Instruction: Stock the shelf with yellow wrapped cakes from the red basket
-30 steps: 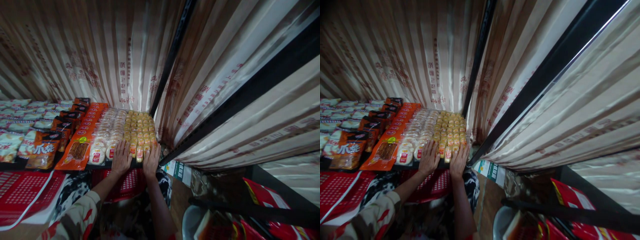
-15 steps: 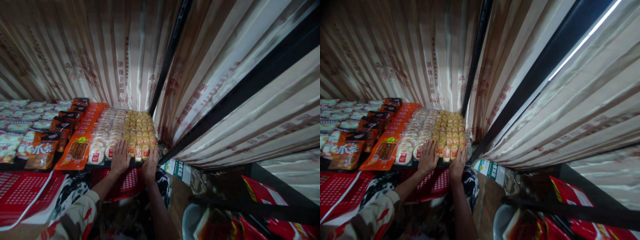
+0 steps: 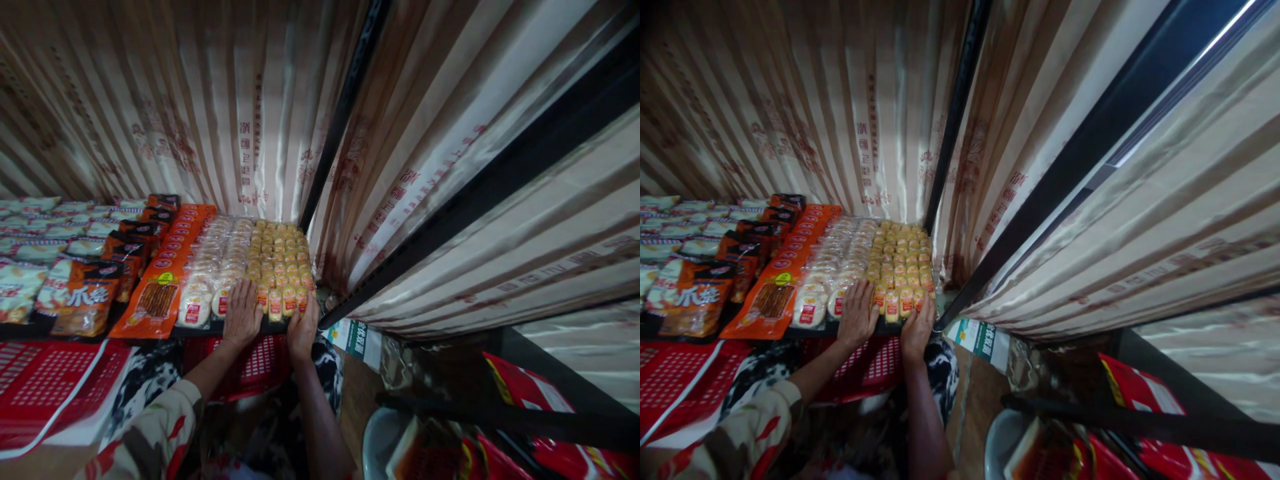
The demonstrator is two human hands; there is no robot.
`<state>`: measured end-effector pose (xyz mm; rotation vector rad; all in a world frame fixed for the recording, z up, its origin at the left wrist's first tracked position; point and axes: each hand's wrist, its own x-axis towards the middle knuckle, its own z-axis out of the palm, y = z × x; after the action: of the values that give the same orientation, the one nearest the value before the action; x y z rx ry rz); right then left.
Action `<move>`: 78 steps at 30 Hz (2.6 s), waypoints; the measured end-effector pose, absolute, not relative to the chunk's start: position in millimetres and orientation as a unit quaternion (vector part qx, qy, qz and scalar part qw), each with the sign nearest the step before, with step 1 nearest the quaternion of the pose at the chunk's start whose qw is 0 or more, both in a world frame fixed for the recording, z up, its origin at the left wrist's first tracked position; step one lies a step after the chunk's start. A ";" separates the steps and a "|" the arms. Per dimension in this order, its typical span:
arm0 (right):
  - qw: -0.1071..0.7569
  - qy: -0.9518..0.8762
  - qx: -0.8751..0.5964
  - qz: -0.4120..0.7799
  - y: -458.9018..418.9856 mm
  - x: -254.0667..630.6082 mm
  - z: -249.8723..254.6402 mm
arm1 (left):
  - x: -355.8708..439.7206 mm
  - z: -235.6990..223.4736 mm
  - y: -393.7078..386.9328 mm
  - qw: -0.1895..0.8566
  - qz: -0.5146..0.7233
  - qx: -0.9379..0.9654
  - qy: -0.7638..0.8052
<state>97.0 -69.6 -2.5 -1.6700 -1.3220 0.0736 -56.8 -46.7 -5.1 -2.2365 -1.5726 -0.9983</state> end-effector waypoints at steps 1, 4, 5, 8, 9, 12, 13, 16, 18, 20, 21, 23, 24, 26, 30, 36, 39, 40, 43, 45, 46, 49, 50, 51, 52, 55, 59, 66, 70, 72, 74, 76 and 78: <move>0.489 -0.539 -0.685 0.027 -69.2 96.8 -1.2 | -56.7 -5.1 -46.6 0.115 -0.340 -0.763 -0.537; 0.501 -0.526 -0.687 0.015 -65.6 97.2 1.6 | -56.4 -5.3 -46.4 0.113 -0.339 -0.763 -0.539; 0.504 -0.521 -0.689 0.011 -63.5 97.5 1.9 | -56.3 -5.1 -46.4 0.111 -0.338 -0.763 -0.540; 0.510 -0.508 -0.695 -0.002 -55.5 98.6 1.4 | -56.1 -3.9 -46.5 0.107 -0.340 -0.761 -0.541; 0.510 -0.505 -0.696 -0.006 -52.8 98.8 0.8 | -56.1 -3.3 -46.5 0.106 -0.342 -0.761 -0.541; 0.514 -0.510 -0.690 -0.008 -46.1 99.3 -1.7 | -55.7 -1.9 -46.4 0.105 -0.344 -0.762 -0.539; 0.516 -0.513 -0.686 -0.006 -44.6 99.3 -2.7 | -55.6 -1.5 -46.3 0.105 -0.343 -0.762 -0.539; 0.518 -0.521 -0.678 0.000 -42.4 99.7 -5.6 | -55.5 -0.7 -46.4 0.106 -0.341 -0.763 -0.539; 0.514 -0.525 -0.678 0.005 -42.1 99.8 -6.2 | -55.5 -0.3 -46.6 0.107 -0.339 -0.764 -0.539; 0.509 -0.531 -0.677 0.012 -42.6 99.6 -5.0 | -55.7 -0.1 -46.7 0.105 -0.339 -0.764 -0.539; 0.507 -0.534 -0.676 0.016 -43.0 99.3 -3.8 | -55.8 -0.2 -46.6 0.104 -0.341 -0.763 -0.539; 0.504 -0.538 -0.675 0.020 -43.9 98.4 -1.1 | -56.0 -1.1 -46.4 0.098 -0.345 -0.762 -0.538; 0.502 -0.539 -0.676 0.020 -44.3 97.8 0.0 | -56.1 -1.8 -46.2 0.095 -0.347 -0.762 -0.538; 0.498 -0.541 -0.678 0.018 -45.0 96.8 1.3 | -56.3 -3.3 -46.0 0.091 -0.349 -0.762 -0.539; 0.486 -0.551 -0.678 0.020 -45.5 96.0 0.3 | -56.5 -5.0 -45.9 0.089 -0.347 -0.764 -0.537; 0.481 -0.557 -0.677 0.018 -45.1 96.3 0.3 | -56.2 -4.2 -45.9 0.095 -0.341 -0.764 -0.540; 0.469 -0.558 -0.685 0.007 -45.4 97.5 2.0 | -55.8 -4.5 -45.9 0.105 -0.340 -0.763 -0.539; 0.466 -0.558 -0.687 0.006 -45.5 98.4 2.7 | -55.8 -4.6 -45.9 0.108 -0.340 -0.763 -0.539; 0.463 -0.562 -0.685 0.009 -44.1 102.1 5.4 | -55.8 -5.0 -45.7 0.106 -0.338 -0.763 -0.541; 0.465 -0.567 -0.680 0.014 -41.3 104.9 6.8 | -56.1 -5.2 -45.5 0.104 -0.335 -0.764 -0.541; 0.468 -0.568 -0.677 0.018 -39.4 106.1 7.2 | -56.2 -5.3 -45.4 0.104 -0.333 -0.765 -0.541; 0.478 -0.567 -0.671 0.027 -33.0 108.7 7.6 | -56.6 -5.6 -45.2 0.107 -0.332 -0.765 -0.541; 0.479 -0.566 -0.670 0.027 -31.1 109.1 7.5 | -56.7 -5.6 -45.2 0.108 -0.332 -0.765 -0.542; 0.480 -0.565 -0.670 0.026 -29.5 109.1 7.4 | -56.7 -5.5 -45.1 0.107 -0.331 -0.765 -0.542; 0.479 -0.564 -0.672 0.025 -28.3 108.9 7.3 | -56.7 -5.5 -45.1 0.107 -0.330 -0.765 -0.542; 0.471 -0.560 -0.681 0.023 -26.7 106.2 6.9 | -56.8 -5.4 -45.1 0.105 -0.328 -0.768 -0.541; 0.461 -0.567 -0.682 0.013 -28.0 101.1 6.1 | -57.0 -6.0 -45.1 0.106 -0.328 -0.768 -0.540; 0.450 -0.559 -0.696 0.019 -29.8 103.6 10.6 | -56.5 -5.2 -45.7 0.101 -0.332 -0.767 -0.540; 0.440 -0.564 -0.698 0.019 -24.8 106.9 15.6 | -56.1 -4.0 -46.3 0.096 -0.333 -0.765 -0.542; 0.438 -0.563 -0.701 0.018 -20.7 107.3 17.7 | -56.1 -3.5 -46.4 0.095 -0.335 -0.765 -0.541; 0.438 -0.561 -0.702 0.019 -16.5 107.3 19.7 | -56.2 -3.4 -46.4 0.095 -0.336 -0.766 -0.540; 0.438 -0.563 -0.701 0.020 -13.1 107.2 21.1 | -56.3 -3.6 -46.2 0.098 -0.334 -0.768 -0.538; 0.435 -0.569 -0.698 0.019 -10.8 107.2 21.3 | -56.3 -3.9 -46.1 0.102 -0.333 -0.769 -0.537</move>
<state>107.2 -10.8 21.3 -1.7366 -1.4158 0.0485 -56.3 -46.1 -3.9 -2.2698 -1.5843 -0.9826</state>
